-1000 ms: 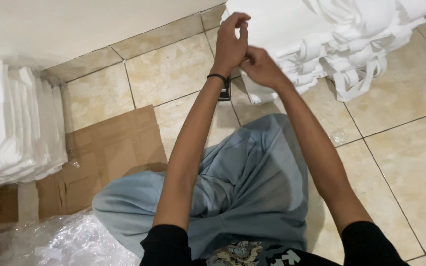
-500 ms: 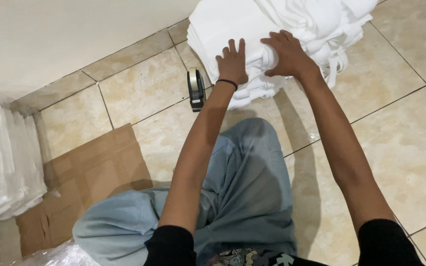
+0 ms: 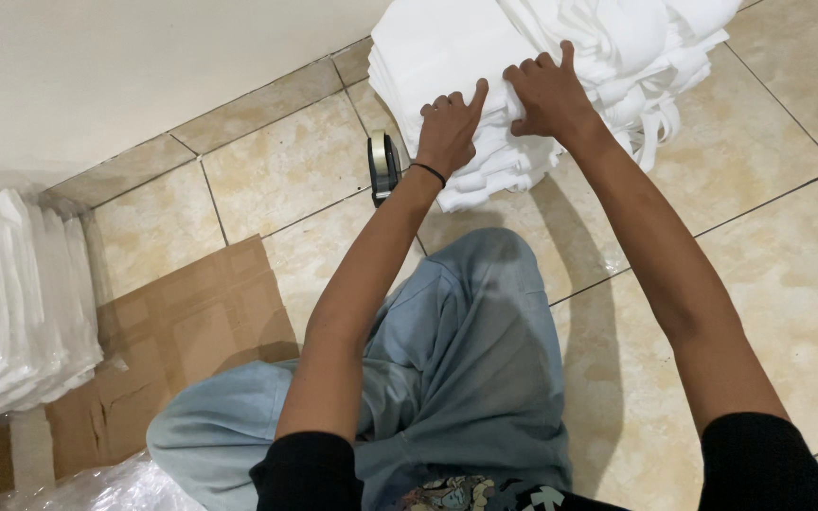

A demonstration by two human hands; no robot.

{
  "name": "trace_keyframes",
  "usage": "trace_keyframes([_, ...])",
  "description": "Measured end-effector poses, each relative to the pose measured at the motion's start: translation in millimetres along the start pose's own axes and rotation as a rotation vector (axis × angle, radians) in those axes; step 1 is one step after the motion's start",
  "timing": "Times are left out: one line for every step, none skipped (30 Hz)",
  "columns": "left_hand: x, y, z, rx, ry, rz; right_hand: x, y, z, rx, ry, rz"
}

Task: The person sits on the floor and repeatedly folds white non-woven bags, aligning edges and pressing them flat. The person stacks the folded bags into a pile and occasionally moves the stack to the side.

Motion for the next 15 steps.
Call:
trace_keyframes([3, -4, -5, -0.002, 0.000, 0.002, 0, -2, 0, -0.002, 0.001, 0.001])
trace_keyframes([4, -9, -10, -0.025, 0.099, -0.059, 1, -6, 1, 0.013, 0.059, -0.014])
trace_keyframes([6, -14, -15, -0.048, 0.198, -0.121, 1, -9, 1, 0.028, 0.118, -0.029])
trace_keyframes([5, -16, -19, -0.048, 0.198, -0.119, 0, -11, 3, 0.027, 0.119, -0.028])
trace_keyframes([2, -19, -22, -0.057, 0.258, -0.161, -1, -13, 5, 0.038, 0.125, -0.020])
trace_keyframes([-1, -20, -24, -0.066, 0.320, -0.205, -2, -14, 7, 0.050, 0.131, -0.013])
trace_keyframes([-2, -20, -21, -0.067, 0.321, -0.203, -7, -12, 8, 0.049, 0.132, -0.013])
trace_keyframes([-6, -17, -17, -0.074, 0.299, -0.254, -13, -12, 7, 0.050, 0.108, -0.036])
trace_keyframes([-9, -15, -14, -0.082, 0.278, -0.305, -20, -11, 5, 0.051, 0.083, -0.058])
trace_keyframes([-14, -13, -11, -0.082, 0.276, -0.304, -25, -13, 5, 0.050, 0.083, -0.056])
trace_keyframes([-17, -13, -9, -0.068, 0.220, -0.242, -29, -14, 6, 0.039, 0.117, -0.024])
trace_keyframes([-20, -10, -4, -0.055, 0.166, -0.184, -35, -12, 6, 0.027, 0.150, 0.003])
trace_keyframes([-17, -11, -6, -0.057, 0.168, -0.186, -31, -14, 7, 0.026, 0.148, 0.000])
trace_keyframes([-14, -12, -8, -0.077, 0.179, -0.223, -28, -17, 8, 0.058, 0.136, -0.044])
trace_keyframes([-11, -13, -11, -0.097, 0.190, -0.259, -24, -21, 8, 0.089, 0.124, -0.089])
Point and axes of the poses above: each hand's wrist, its own y-axis away from the middle knuckle, its own x-axis out of the back of the hand, z = x × y, the point moved 4 cm from there along -y, towards the middle knuckle, and after that the axes turned 1 degree about x, right-handed, at the moved point
